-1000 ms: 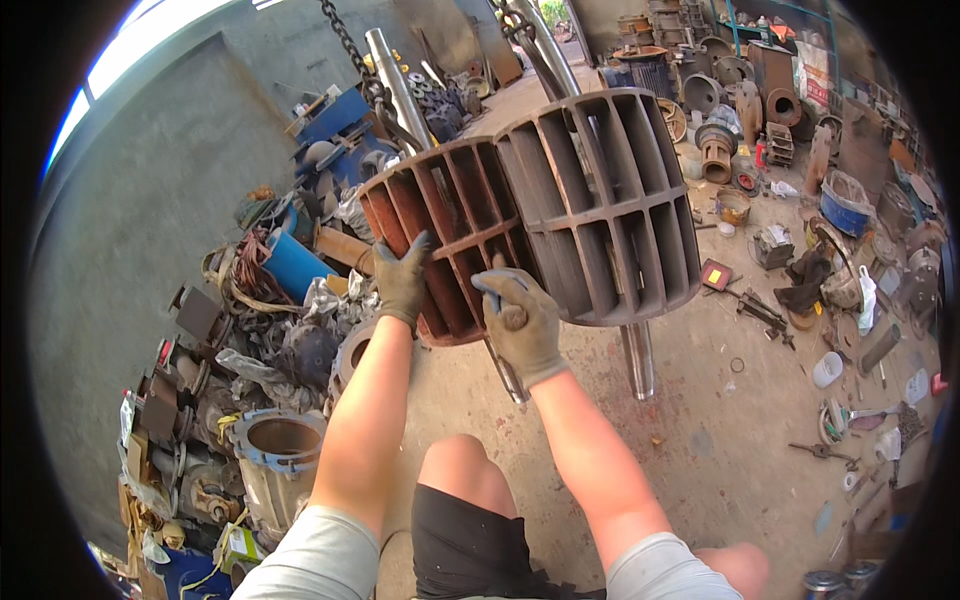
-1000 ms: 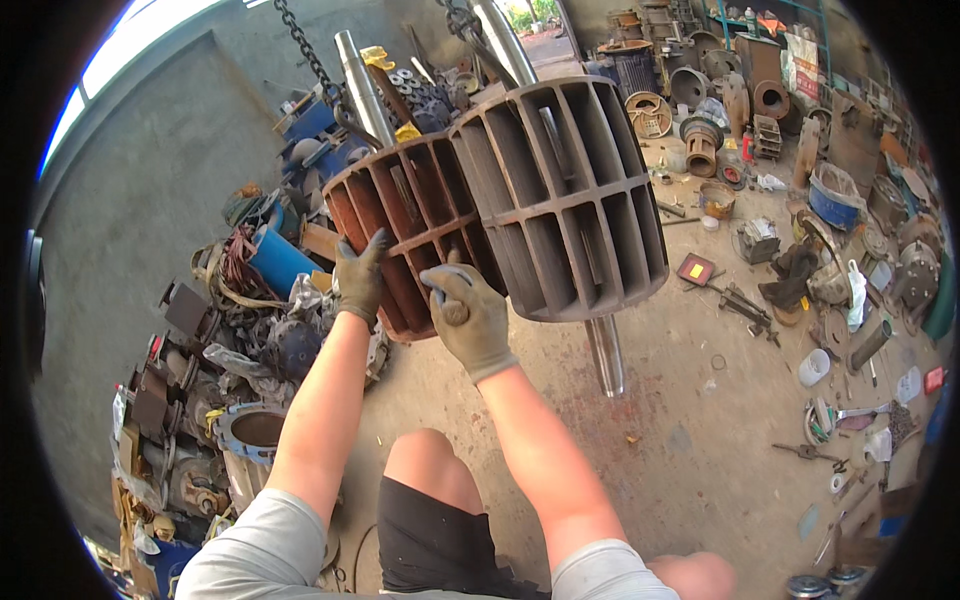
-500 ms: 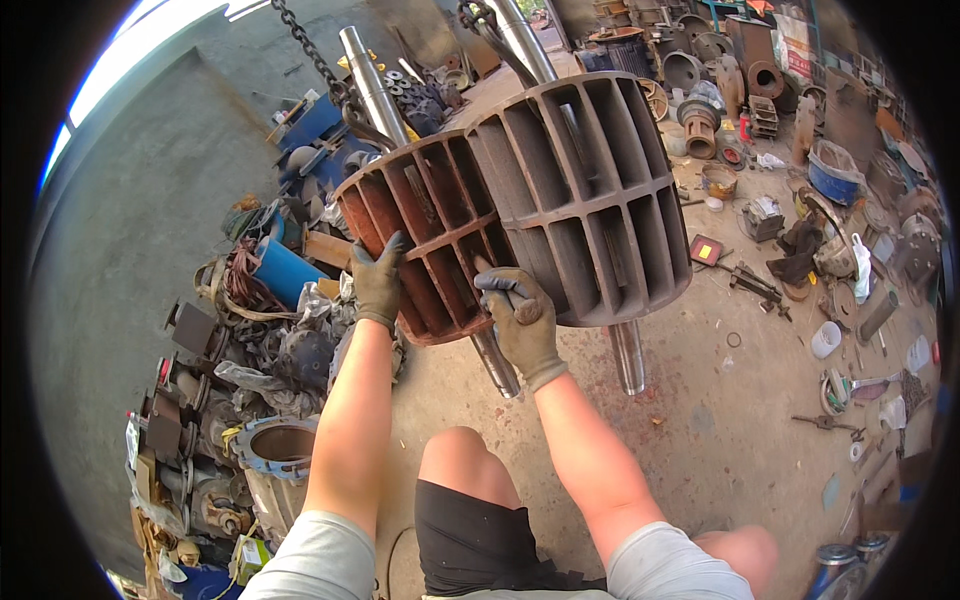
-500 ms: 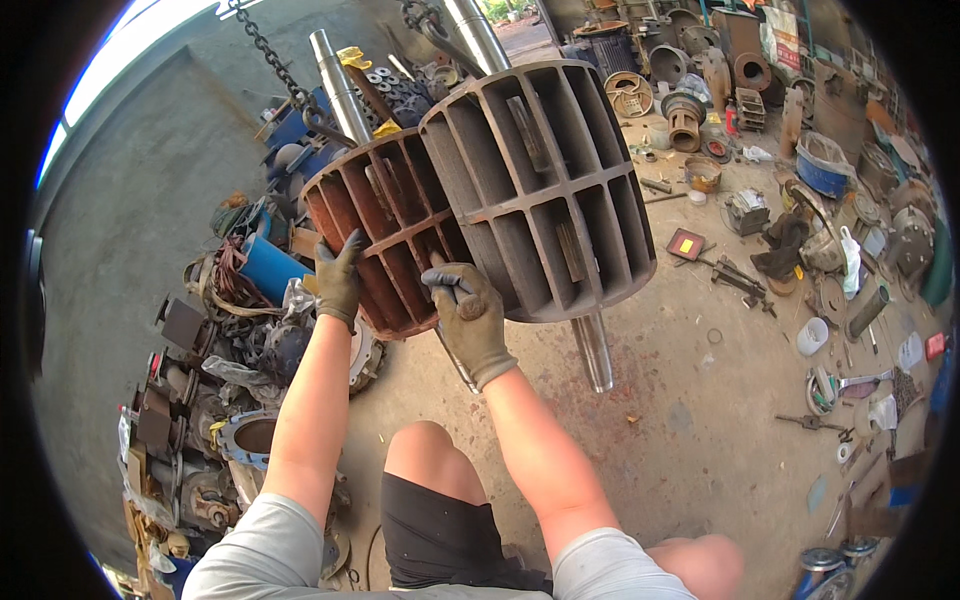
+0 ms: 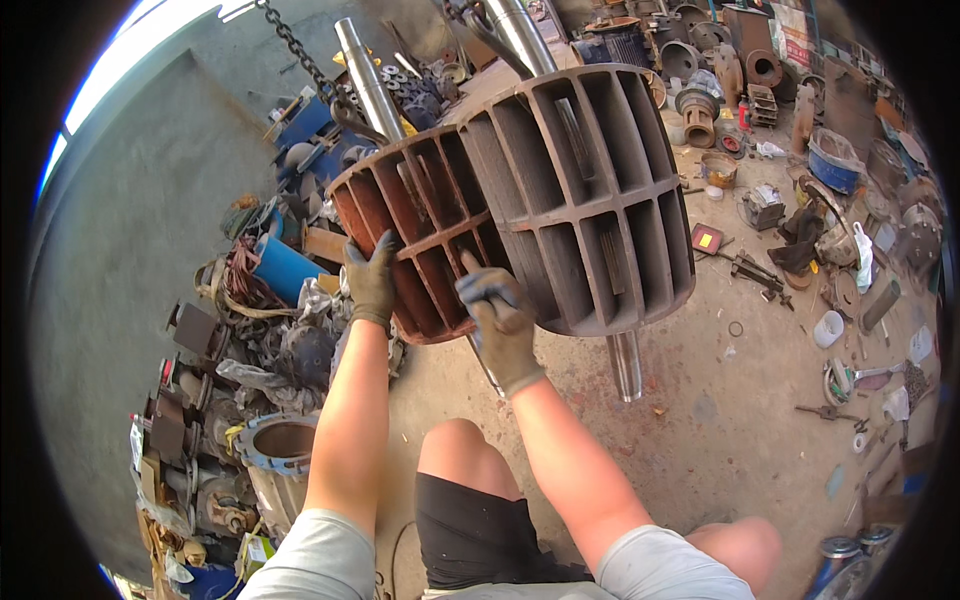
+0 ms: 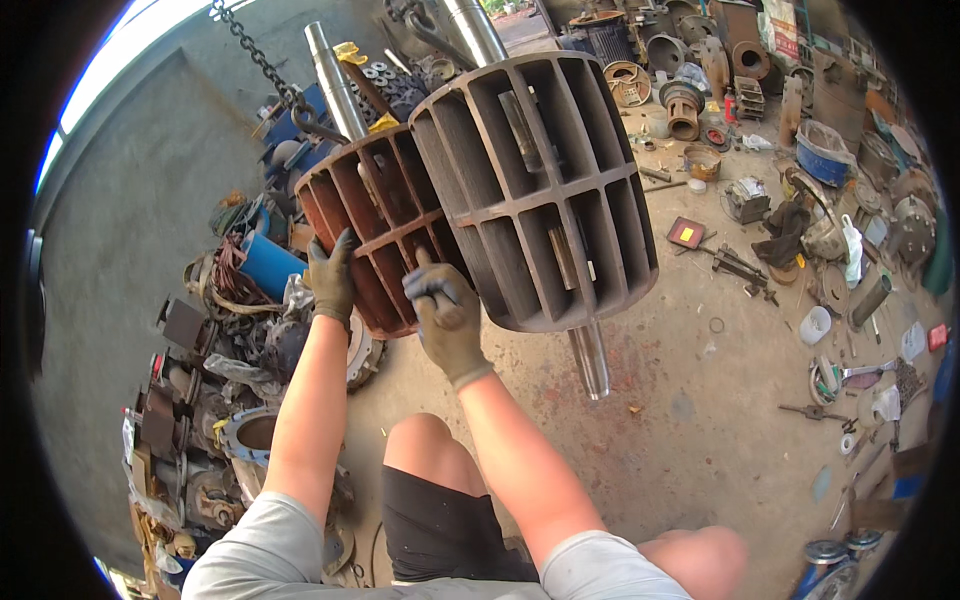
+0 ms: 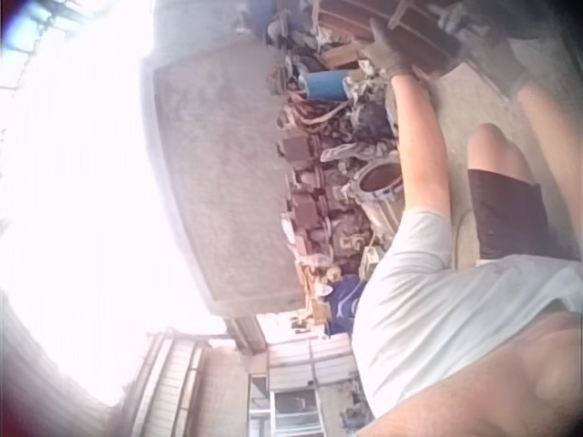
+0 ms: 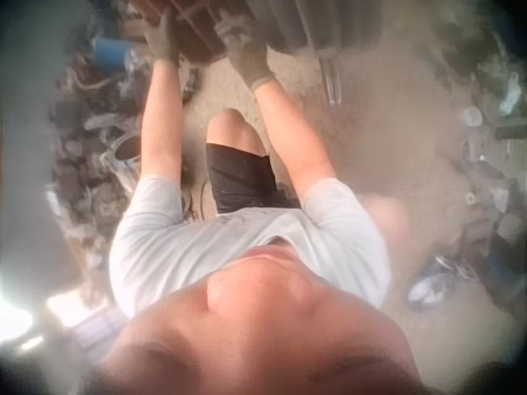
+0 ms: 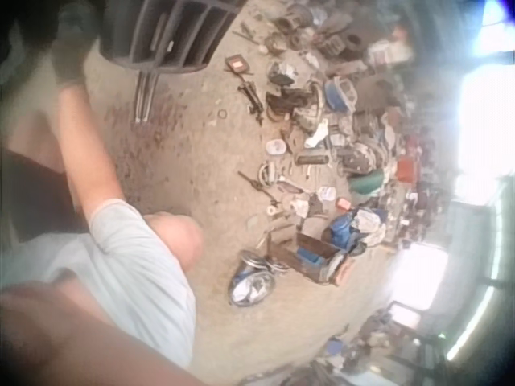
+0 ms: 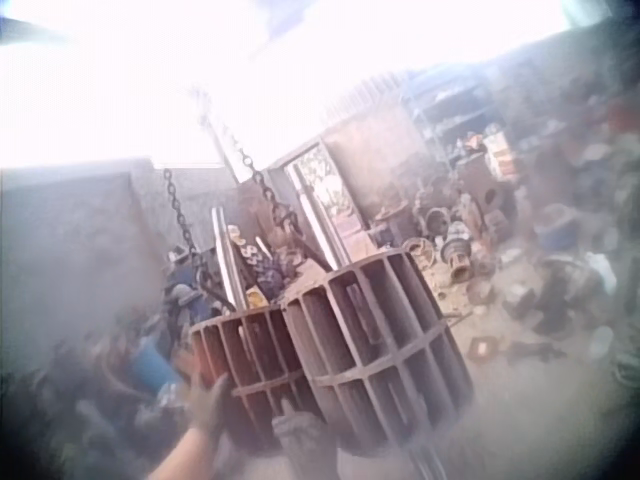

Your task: The person cleans a suspended motor rotor using a metal tool to scrape debris from the slots, then uses a remote control to lower the rotor. The person then sweeps the floor with a broom and dustpan.

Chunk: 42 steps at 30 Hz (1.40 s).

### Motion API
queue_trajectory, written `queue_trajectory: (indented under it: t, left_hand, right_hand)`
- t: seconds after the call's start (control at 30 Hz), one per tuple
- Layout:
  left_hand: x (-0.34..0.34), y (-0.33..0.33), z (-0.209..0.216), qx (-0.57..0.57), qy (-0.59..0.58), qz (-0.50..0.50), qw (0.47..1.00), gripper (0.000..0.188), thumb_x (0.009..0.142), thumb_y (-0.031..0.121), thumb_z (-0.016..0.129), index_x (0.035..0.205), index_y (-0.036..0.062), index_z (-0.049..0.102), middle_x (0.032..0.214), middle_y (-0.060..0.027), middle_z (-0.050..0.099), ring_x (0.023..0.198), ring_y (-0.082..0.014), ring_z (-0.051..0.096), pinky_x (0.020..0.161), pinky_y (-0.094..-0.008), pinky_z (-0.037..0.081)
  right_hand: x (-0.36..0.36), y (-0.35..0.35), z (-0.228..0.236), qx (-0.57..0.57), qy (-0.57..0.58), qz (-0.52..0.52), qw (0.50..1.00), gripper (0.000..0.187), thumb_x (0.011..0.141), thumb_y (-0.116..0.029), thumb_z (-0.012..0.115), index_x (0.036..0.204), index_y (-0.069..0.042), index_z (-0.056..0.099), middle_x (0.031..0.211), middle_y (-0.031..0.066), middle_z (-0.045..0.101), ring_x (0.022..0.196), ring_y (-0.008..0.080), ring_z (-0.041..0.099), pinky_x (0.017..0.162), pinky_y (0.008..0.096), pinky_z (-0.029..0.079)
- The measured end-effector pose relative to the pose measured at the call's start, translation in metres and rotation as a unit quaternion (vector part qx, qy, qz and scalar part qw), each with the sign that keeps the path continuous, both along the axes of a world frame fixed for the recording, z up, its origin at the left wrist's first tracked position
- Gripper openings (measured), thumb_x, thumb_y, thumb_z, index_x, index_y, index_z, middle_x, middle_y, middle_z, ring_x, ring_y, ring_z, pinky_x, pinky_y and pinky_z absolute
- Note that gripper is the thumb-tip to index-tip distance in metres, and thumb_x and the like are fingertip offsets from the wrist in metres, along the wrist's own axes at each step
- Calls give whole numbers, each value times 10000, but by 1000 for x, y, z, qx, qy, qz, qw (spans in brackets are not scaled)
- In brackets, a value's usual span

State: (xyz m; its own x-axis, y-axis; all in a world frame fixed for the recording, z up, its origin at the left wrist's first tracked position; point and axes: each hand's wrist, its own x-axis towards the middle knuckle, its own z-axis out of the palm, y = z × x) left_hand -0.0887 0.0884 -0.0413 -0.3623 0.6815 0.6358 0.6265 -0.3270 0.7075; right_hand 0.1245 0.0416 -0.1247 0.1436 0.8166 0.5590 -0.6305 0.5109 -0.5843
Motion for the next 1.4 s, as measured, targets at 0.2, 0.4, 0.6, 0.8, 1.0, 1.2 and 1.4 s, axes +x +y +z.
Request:
queue_trajectory:
  t: [0.2,0.4,0.6,0.8,1.0,1.2,1.4]
  left_hand:
    - [-2,-2,0,13,4,-24,1000,618,885,350,796,1269,-57,534,1204,-203,661,1068,-273,648,957,-382,503]
    - [-3,-7,-2,-1,25,-21,999,643,890,358,791,1300,-61,526,1224,-198,652,1091,-279,642,967,-383,502]
    - [0,-10,1,-15,-11,-43,999,641,878,347,796,1294,-60,528,1255,-187,633,1105,-279,636,966,-381,504]
    - [-3,-5,-1,6,-18,-63,998,615,882,338,789,1273,-58,527,1213,-191,654,1076,-278,653,953,-378,515]
    - [-2,-1,-2,23,-37,-82,996,575,886,319,785,1237,-68,545,1203,-205,658,1068,-283,659,936,-380,524]
    - [0,-2,-3,-6,3,-37,999,532,903,256,788,1259,-40,526,1213,-169,660,1070,-241,656,937,-360,524]
    - [5,0,0,22,-42,-71,996,546,889,274,814,1250,-32,542,1188,-164,680,1030,-244,674,906,-361,539]
  right_hand:
    - [2,-25,0,23,161,-39,986,159,859,95,487,905,-15,593,1040,109,665,934,167,641,860,280,515]
    - [-1,-10,16,-50,20,-39,998,128,876,57,560,877,-43,639,995,59,694,731,69,576,653,214,480]
    - [69,-70,-2,-111,103,-17,988,121,839,73,527,794,7,617,876,76,658,595,48,496,576,228,463]
    - [53,-53,-4,-66,-24,-38,997,116,854,39,509,825,-19,605,888,112,673,581,75,506,495,207,395]
    - [43,-59,-5,-109,95,-42,989,144,883,76,510,846,-14,617,922,106,691,589,83,530,515,217,453]
    - [49,-50,-10,-193,75,52,977,141,858,70,505,842,-15,616,878,100,680,601,92,568,487,208,436]
    - [36,-47,-25,-128,-28,21,991,188,821,114,506,826,-15,643,873,77,682,712,112,621,638,245,508]
